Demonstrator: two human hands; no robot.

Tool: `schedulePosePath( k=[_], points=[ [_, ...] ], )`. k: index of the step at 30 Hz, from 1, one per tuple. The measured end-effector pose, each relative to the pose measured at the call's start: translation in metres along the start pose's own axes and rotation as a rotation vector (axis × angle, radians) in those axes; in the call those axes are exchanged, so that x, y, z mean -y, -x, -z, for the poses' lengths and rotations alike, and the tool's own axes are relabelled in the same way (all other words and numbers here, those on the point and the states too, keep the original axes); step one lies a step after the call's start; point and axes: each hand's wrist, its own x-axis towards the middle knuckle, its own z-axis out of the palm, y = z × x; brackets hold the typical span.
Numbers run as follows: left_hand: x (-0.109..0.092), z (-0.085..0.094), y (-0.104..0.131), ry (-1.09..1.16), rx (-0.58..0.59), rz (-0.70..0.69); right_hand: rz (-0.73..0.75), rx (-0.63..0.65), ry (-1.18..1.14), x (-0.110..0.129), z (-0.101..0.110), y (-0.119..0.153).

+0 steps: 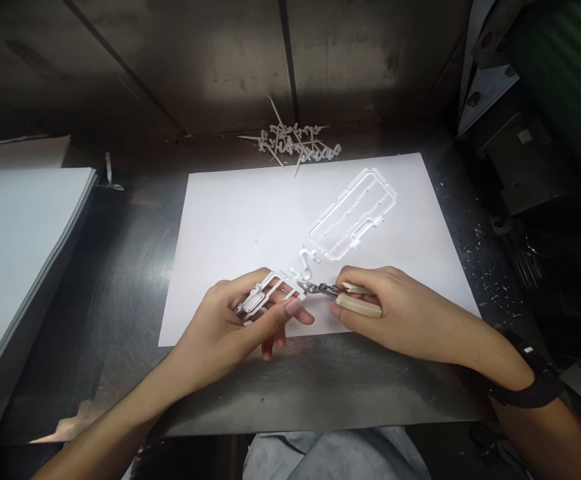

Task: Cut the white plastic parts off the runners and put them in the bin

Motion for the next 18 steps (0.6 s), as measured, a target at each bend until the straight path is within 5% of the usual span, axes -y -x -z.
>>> schedulePosePath(
  k=[18],
  points=[
    [0.0035, 0.0034, -0.0010, -0.108, 0.019, -0.016, -0.088, 0.019, 0.005, 0.0075, -0.0003, 0.0008]
  ],
)
